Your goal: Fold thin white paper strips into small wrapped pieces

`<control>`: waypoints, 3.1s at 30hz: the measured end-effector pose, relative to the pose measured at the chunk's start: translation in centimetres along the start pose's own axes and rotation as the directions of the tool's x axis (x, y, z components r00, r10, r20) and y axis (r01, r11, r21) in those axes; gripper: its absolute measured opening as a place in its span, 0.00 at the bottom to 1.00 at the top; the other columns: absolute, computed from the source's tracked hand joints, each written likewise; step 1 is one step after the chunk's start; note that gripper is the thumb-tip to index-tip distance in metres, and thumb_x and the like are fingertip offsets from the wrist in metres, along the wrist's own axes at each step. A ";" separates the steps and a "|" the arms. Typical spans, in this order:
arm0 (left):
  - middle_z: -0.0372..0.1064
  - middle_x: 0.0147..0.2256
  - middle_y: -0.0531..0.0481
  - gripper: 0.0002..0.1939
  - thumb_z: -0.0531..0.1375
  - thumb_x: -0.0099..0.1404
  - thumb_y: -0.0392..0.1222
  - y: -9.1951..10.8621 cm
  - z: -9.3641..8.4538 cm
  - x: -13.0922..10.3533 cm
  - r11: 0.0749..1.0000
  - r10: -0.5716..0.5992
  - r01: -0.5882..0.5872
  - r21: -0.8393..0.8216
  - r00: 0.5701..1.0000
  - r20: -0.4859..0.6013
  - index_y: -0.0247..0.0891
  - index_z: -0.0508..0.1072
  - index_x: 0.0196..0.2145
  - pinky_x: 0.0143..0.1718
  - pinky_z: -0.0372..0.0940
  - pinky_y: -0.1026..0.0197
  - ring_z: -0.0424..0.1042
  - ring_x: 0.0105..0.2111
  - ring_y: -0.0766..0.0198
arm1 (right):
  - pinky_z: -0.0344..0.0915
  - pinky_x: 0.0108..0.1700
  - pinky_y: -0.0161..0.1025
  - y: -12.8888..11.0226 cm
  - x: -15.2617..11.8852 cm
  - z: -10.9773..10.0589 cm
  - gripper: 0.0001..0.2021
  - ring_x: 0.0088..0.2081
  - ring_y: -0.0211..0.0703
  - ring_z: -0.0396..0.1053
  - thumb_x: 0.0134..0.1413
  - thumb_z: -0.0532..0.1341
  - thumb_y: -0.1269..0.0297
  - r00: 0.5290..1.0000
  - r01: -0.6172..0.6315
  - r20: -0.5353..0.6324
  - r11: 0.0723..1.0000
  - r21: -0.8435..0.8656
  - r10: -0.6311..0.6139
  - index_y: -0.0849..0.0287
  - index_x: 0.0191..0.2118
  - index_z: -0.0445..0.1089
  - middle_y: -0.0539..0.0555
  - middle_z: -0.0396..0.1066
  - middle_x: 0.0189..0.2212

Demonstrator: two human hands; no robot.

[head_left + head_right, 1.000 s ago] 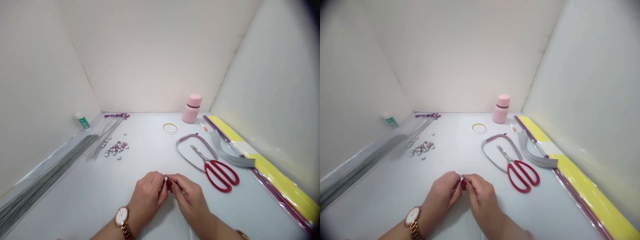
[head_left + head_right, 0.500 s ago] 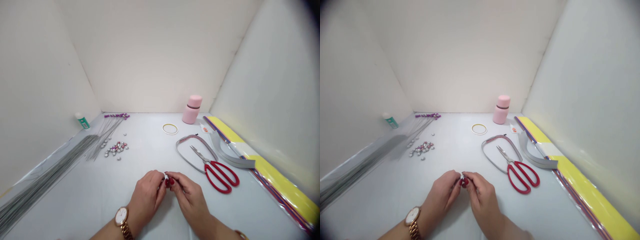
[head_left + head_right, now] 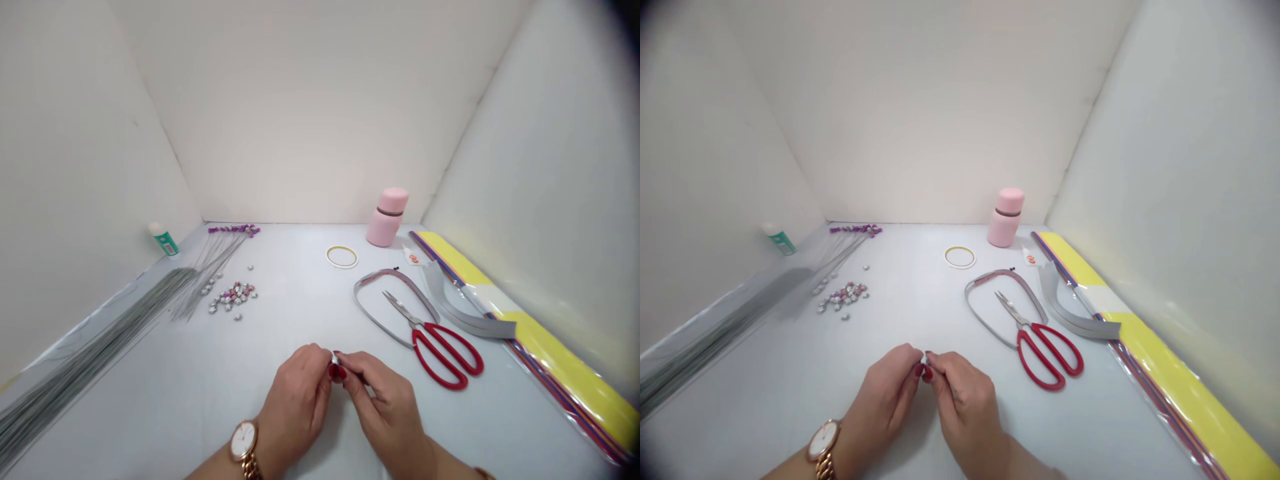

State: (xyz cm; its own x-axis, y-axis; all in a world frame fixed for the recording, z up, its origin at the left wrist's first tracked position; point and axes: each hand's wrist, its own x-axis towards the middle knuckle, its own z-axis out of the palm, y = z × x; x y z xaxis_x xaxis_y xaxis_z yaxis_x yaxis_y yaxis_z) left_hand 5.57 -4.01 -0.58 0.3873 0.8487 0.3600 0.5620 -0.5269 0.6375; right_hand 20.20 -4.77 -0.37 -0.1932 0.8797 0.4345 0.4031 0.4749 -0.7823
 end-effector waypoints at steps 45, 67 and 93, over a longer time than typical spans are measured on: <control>0.60 0.24 0.53 0.09 0.45 0.66 0.37 0.3 -0.1 -0.1 1.000 0.007 -0.008 0.012 1.000 0.025 0.38 0.59 0.28 0.25 0.55 0.65 0.59 0.23 0.66 | 0.58 0.27 0.35 0.3 -0.4 0.1 0.07 0.24 0.39 0.58 0.59 0.43 0.68 0.993 -0.044 0.107 0.998 -0.041 0.048 0.56 0.34 0.56 0.49 0.59 0.23; 0.54 0.23 0.53 0.09 0.44 0.62 0.29 0.3 0.3 -0.6 0.987 0.139 -0.136 0.086 0.990 -0.027 0.40 0.53 0.26 0.23 0.50 0.64 0.55 0.24 0.65 | 0.57 0.26 0.35 -0.3 -0.3 0.4 0.09 0.24 0.39 0.56 0.55 0.43 0.76 0.987 0.130 0.108 0.988 -0.088 -0.120 0.56 0.29 0.53 0.48 0.54 0.22; 0.62 0.26 0.51 0.08 0.45 0.65 0.35 0.4 0.0 -0.3 0.994 -0.022 0.023 -0.105 1.000 0.011 0.38 0.61 0.31 0.28 0.58 0.64 0.61 0.25 0.65 | 0.64 0.31 0.33 0.2 -0.3 0.1 0.07 0.28 0.38 0.66 0.58 0.48 0.70 0.998 -0.027 0.064 0.999 0.034 0.025 0.57 0.39 0.61 0.51 0.66 0.28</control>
State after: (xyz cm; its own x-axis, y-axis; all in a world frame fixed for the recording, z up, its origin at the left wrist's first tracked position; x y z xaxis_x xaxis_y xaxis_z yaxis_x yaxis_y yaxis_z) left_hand 5.66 -4.46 -0.43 0.3824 0.8597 0.3386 0.4909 -0.4995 0.7138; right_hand 20.22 -4.90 -0.72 -0.2403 0.8911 0.3850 0.3778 0.4512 -0.8085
